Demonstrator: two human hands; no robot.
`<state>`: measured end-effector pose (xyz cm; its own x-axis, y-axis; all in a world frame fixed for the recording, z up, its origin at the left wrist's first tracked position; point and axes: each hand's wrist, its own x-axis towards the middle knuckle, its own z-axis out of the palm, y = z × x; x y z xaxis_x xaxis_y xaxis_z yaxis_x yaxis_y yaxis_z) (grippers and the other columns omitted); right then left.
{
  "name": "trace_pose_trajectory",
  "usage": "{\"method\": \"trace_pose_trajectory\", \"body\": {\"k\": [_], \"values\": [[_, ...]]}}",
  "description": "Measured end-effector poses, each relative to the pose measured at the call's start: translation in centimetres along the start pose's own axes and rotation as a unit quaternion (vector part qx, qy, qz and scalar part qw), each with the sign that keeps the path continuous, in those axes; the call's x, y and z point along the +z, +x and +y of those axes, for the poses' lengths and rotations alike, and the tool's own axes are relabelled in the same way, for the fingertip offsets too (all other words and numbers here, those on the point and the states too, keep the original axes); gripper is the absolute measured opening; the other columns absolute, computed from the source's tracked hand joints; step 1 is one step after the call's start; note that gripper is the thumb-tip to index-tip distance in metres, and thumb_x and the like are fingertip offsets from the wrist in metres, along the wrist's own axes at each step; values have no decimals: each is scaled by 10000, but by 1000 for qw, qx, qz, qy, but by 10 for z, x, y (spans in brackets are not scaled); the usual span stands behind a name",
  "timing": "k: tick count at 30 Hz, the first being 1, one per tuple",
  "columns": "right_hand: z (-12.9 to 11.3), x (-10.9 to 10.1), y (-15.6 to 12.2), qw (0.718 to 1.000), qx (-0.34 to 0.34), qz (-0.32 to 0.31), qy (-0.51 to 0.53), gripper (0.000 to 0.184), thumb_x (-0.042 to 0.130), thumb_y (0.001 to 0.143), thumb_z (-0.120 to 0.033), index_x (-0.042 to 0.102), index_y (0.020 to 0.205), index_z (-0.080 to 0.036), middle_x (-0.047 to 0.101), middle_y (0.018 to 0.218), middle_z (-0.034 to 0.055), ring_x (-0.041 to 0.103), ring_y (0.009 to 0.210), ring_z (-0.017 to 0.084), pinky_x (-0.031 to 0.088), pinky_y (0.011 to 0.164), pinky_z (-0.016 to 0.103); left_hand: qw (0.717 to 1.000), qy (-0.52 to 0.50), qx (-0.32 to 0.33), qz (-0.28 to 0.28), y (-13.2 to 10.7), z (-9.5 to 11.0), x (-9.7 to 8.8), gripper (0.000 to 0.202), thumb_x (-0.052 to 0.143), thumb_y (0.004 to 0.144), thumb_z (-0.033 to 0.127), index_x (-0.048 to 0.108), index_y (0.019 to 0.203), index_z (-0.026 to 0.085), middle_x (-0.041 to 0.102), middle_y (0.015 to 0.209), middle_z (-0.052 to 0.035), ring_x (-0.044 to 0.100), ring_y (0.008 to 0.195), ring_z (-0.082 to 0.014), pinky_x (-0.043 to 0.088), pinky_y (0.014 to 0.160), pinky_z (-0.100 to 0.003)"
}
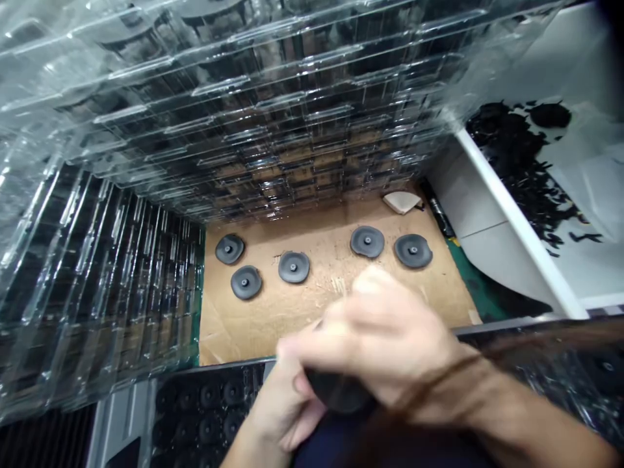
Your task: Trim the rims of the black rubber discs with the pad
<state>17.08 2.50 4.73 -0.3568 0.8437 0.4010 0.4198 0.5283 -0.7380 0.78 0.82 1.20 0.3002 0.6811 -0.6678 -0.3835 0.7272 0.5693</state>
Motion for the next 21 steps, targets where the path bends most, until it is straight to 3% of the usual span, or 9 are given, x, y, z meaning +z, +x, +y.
{"method": "trace_pose_trajectory", "body": {"k": [3, 5, 8, 11, 14, 17, 21], "values": [[27, -1, -10, 973, 194, 124, -1, 227, 518, 915, -186, 658, 1093, -200, 711, 1032, 0, 644, 849, 124, 493, 702, 244, 993, -60, -67, -82, 2, 10, 11, 455, 889, 461, 331, 753, 883, 230, 774, 926, -40, 726, 835, -253, 571, 788, -297], [47, 5, -24, 953, 281, 113, -13, 216, 534, 907, -231, 671, 1071, -201, 715, 1032, 15, 667, 864, 140, 532, 679, 233, 984, -98, -85, -125, 3, 14, 11, 503, 879, 491, 326, 739, 968, 245, 759, 1015, -38, 719, 882, -234, 557, 804, -260], [68, 30, -54, 951, 299, 58, -53, 251, 504, 905, -243, 680, 1080, -205, 702, 1001, 51, 668, 883, 187, 565, 733, 315, 982, -103, -75, -137, 7, 15, 4, 500, 847, 555, 339, 724, 1026, 225, 742, 1067, -67, 706, 932, -249, 555, 792, -254], [74, 60, -85, 941, 308, 81, -110, 314, 449, 910, -237, 656, 1136, -170, 607, 1152, 142, 608, 995, 255, 518, 858, 472, 985, -100, -68, -121, 12, 11, -4, 505, 794, 623, 396, 695, 1084, 214, 705, 1143, -101, 685, 987, -269, 551, 833, -298], [72, 79, -102, 937, 307, 86, -145, 324, 501, 896, -268, 626, 1189, -208, 541, 1251, 150, 581, 978, 259, 483, 890, 517, 989, -108, -61, -86, 16, 8, -9, 536, 757, 667, 427, 649, 1151, 222, 698, 1147, -104, 662, 1038, -279, 522, 916, -367], [78, 83, -100, 935, 303, 91, -161, 317, 546, 874, -274, 635, 1172, -215, 547, 1240, 158, 578, 947, 267, 497, 849, 516, 992, -113, -45, -28, 20, 4, -11, 546, 790, 662, 331, 629, 1171, 218, 724, 1067, -82, 664, 1030, -271, 503, 954, -386], [89, 74, -82, 935, 297, 120, -150, 283, 446, 919, -258, 676, 1053, -163, 607, 1090, 150, 597, 921, 252, 504, 854, 489, 993, -112, -32, 7, 21, -2, -11, 408, 759, 703, 273, 664, 1097, 228, 727, 1048, -56, 657, 1032, -245, 502, 954, -367]]}}
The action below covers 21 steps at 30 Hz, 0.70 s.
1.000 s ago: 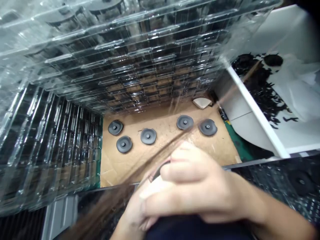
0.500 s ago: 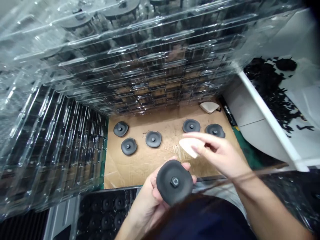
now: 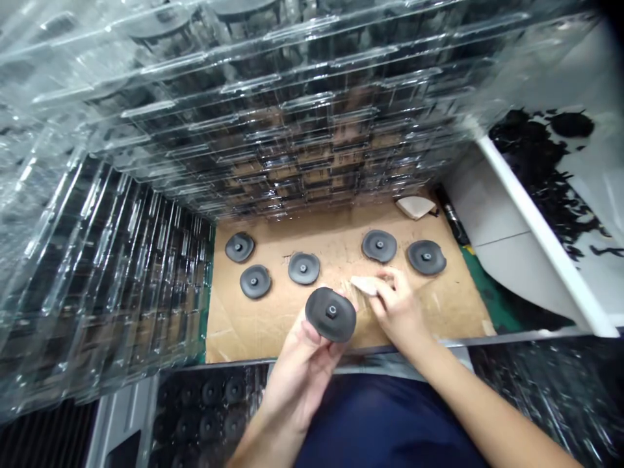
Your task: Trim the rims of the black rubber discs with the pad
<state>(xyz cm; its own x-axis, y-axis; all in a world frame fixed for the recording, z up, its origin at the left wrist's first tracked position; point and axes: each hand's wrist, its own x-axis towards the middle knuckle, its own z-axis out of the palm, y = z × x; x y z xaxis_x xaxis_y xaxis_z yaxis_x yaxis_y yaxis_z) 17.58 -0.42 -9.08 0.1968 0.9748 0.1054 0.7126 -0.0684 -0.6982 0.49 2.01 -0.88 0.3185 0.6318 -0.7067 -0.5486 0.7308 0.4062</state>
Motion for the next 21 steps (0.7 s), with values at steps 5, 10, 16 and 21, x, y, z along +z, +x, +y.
{"method": "trace_pose_trajectory", "body": {"k": [5, 10, 16, 21], "values": [[-18, -6, -7, 997, -19, -35, 71, 252, 459, 929, -244, 634, 1093, -170, 678, 952, 88, 648, 858, 193, 550, 773, 337, 999, 11, 30, -27, 0, -3, 1, 470, 799, 649, 323, 672, 1090, 221, 700, 1106, -70, 631, 1055, -225, 507, 914, -325], [-33, -20, -10, 991, -31, -62, 115, 198, 480, 912, -217, 668, 970, -193, 708, 834, 44, 672, 741, 167, 555, 663, 265, 998, 32, 51, -36, 0, -3, 5, 422, 761, 700, 300, 666, 1110, 272, 692, 1135, -35, 639, 963, -154, 508, 864, -244], [-91, -62, 16, 981, -90, 20, 171, 229, 499, 912, -189, 607, 1114, -182, 666, 1040, 46, 630, 929, 145, 522, 815, 242, 994, 60, 73, -57, -2, -8, 11, 354, 799, 648, 241, 698, 986, 212, 711, 1009, -32, 660, 882, -173, 537, 760, -230], [-113, -64, 19, 965, -117, -122, 200, 210, 505, 877, -78, 635, 1000, -187, 670, 891, -8, 631, 778, 95, 513, 741, 185, 993, 78, 70, -51, -6, -7, 14, 431, 784, 658, 209, 663, 1072, 211, 720, 943, -41, 679, 857, -198, 551, 813, -304]]}}
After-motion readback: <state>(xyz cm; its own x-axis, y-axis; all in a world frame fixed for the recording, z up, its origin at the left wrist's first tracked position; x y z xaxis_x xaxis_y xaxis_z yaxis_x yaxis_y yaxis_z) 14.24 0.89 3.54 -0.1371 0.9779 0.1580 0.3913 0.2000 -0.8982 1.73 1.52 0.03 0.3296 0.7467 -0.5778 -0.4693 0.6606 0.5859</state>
